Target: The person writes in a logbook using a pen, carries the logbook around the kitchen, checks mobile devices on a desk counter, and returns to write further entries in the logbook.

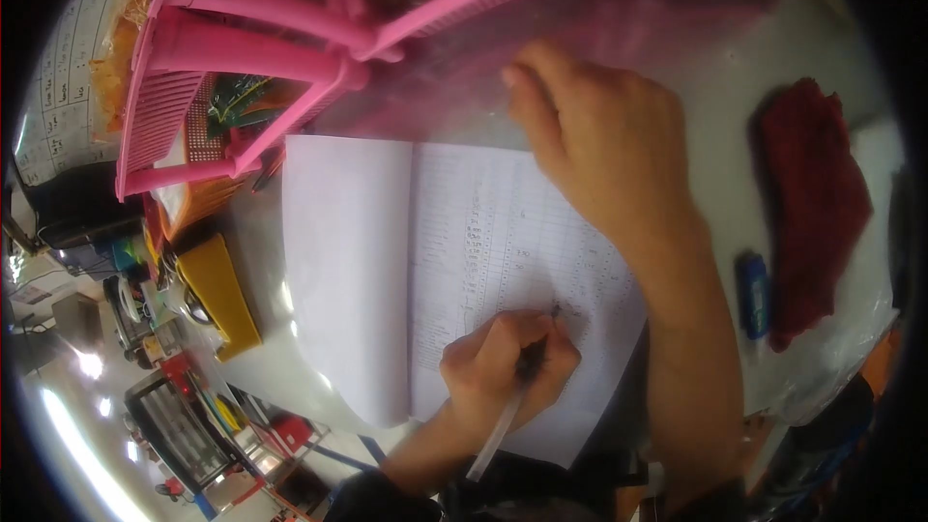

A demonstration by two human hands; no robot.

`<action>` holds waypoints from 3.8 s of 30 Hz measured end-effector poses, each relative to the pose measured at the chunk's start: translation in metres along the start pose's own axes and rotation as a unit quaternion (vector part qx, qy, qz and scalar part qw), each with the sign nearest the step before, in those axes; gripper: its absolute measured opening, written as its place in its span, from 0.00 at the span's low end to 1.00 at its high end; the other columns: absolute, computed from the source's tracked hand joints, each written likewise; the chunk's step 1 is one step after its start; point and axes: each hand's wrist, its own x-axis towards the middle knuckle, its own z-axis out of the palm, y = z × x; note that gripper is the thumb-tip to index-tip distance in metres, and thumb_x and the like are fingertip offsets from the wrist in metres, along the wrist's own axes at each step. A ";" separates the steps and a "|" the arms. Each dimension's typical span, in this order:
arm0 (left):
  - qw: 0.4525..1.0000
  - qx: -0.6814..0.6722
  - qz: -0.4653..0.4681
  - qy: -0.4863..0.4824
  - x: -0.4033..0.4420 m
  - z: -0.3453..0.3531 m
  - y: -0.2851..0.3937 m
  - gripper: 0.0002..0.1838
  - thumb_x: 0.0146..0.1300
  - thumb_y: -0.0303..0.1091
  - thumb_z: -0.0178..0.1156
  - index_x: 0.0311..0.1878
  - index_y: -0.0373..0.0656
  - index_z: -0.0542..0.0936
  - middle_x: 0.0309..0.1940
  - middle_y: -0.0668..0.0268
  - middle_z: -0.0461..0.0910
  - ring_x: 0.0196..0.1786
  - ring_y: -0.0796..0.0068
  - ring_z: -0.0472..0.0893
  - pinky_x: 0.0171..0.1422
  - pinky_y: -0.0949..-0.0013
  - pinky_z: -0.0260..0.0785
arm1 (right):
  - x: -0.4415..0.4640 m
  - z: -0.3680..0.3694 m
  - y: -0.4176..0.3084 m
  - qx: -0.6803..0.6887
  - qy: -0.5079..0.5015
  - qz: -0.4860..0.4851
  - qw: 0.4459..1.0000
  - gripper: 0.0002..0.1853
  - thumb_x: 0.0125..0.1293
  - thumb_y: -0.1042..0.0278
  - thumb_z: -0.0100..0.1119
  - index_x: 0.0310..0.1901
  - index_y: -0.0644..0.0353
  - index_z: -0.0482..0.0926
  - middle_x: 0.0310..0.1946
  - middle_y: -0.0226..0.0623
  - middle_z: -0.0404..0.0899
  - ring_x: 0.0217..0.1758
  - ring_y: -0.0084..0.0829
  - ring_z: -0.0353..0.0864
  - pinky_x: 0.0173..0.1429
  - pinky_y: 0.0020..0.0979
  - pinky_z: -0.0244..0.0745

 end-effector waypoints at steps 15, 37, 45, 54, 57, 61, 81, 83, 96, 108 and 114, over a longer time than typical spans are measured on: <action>1.000 0.001 0.018 -0.005 0.001 0.000 -0.002 0.13 0.52 0.26 0.75 0.32 0.40 0.77 0.25 0.61 0.85 0.20 0.78 0.81 0.25 0.76 0.70 | 0.000 0.000 0.000 -0.002 -0.003 0.002 1.000 0.09 0.69 0.59 0.60 0.34 0.55 0.77 0.13 0.35 0.77 0.16 0.38 0.80 0.22 0.39 0.74; 0.965 0.085 -0.143 0.201 -0.004 -0.028 -0.036 0.07 0.61 0.27 0.69 0.36 0.40 0.78 0.23 0.60 0.81 0.21 0.71 0.80 0.29 0.71 0.73 | 0.002 -0.003 -0.005 0.037 -0.024 0.033 0.998 0.09 0.72 0.59 0.58 0.36 0.53 0.76 0.18 0.38 0.80 0.21 0.43 0.82 0.28 0.43 0.75; 0.991 0.084 0.085 0.054 0.006 -0.018 0.003 0.09 0.56 0.25 0.70 0.36 0.39 0.77 0.24 0.61 0.83 0.21 0.75 0.82 0.27 0.76 0.73 | 0.001 -0.003 -0.003 0.010 -0.022 0.017 1.000 0.10 0.72 0.59 0.58 0.34 0.54 0.75 0.17 0.37 0.79 0.20 0.42 0.82 0.27 0.42 0.75; 0.999 0.007 0.028 0.018 0.002 0.001 0.001 0.12 0.53 0.24 0.73 0.33 0.39 0.76 0.24 0.61 0.84 0.19 0.79 0.81 0.24 0.77 0.71 | 0.001 -0.003 -0.001 0.011 -0.015 0.008 1.000 0.11 0.70 0.60 0.59 0.32 0.54 0.75 0.14 0.35 0.77 0.17 0.38 0.80 0.23 0.40 0.73; 1.000 0.021 0.009 0.013 0.002 0.000 0.001 0.12 0.54 0.25 0.73 0.33 0.39 0.76 0.24 0.62 0.84 0.19 0.80 0.80 0.25 0.77 0.71 | 0.002 -0.003 -0.001 0.014 -0.012 0.008 1.000 0.11 0.70 0.60 0.59 0.32 0.55 0.75 0.14 0.35 0.77 0.16 0.37 0.80 0.23 0.39 0.73; 0.999 0.018 0.028 0.022 0.003 0.003 -0.002 0.12 0.54 0.25 0.73 0.33 0.39 0.76 0.23 0.63 0.84 0.19 0.80 0.80 0.24 0.77 0.71 | 0.001 -0.001 -0.001 0.023 -0.005 0.009 1.000 0.11 0.70 0.60 0.59 0.32 0.55 0.75 0.14 0.34 0.77 0.16 0.37 0.80 0.23 0.39 0.73; 1.000 0.003 0.007 0.012 0.006 0.002 0.000 0.12 0.52 0.24 0.73 0.31 0.40 0.76 0.23 0.63 0.84 0.18 0.80 0.79 0.24 0.77 0.70 | 0.001 -0.002 -0.001 0.011 -0.009 0.009 1.000 0.10 0.69 0.60 0.60 0.32 0.55 0.75 0.13 0.35 0.77 0.16 0.37 0.80 0.23 0.39 0.73; 1.000 0.014 0.016 0.002 0.007 0.003 0.001 0.12 0.52 0.25 0.73 0.31 0.40 0.76 0.23 0.62 0.84 0.19 0.79 0.80 0.24 0.77 0.70 | 0.001 -0.001 -0.001 0.011 -0.005 0.007 1.000 0.10 0.69 0.60 0.60 0.32 0.55 0.75 0.13 0.35 0.77 0.16 0.37 0.79 0.22 0.39 0.73; 1.000 0.001 0.007 0.011 0.003 0.001 0.000 0.12 0.52 0.25 0.73 0.32 0.40 0.77 0.24 0.62 0.84 0.20 0.78 0.81 0.24 0.76 0.72 | 0.002 -0.002 -0.001 0.033 -0.014 0.016 0.999 0.10 0.70 0.60 0.59 0.33 0.54 0.74 0.16 0.35 0.79 0.18 0.40 0.81 0.24 0.40 0.74; 0.975 -0.034 -0.168 0.140 0.004 -0.018 -0.021 0.06 0.65 0.27 0.65 0.36 0.36 0.77 0.26 0.63 0.83 0.28 0.80 0.81 0.34 0.75 0.74 | 0.002 -0.003 -0.003 0.037 -0.024 0.025 0.999 0.10 0.72 0.60 0.58 0.34 0.54 0.74 0.19 0.35 0.81 0.20 0.39 0.82 0.25 0.40 0.73; 0.995 0.022 0.091 0.038 0.012 0.005 0.001 0.11 0.53 0.24 0.72 0.34 0.41 0.77 0.23 0.60 0.84 0.18 0.72 0.82 0.24 0.78 0.71 | 0.002 -0.004 -0.003 0.020 -0.027 0.022 0.999 0.10 0.71 0.60 0.59 0.33 0.54 0.74 0.18 0.34 0.80 0.19 0.39 0.81 0.24 0.39 0.74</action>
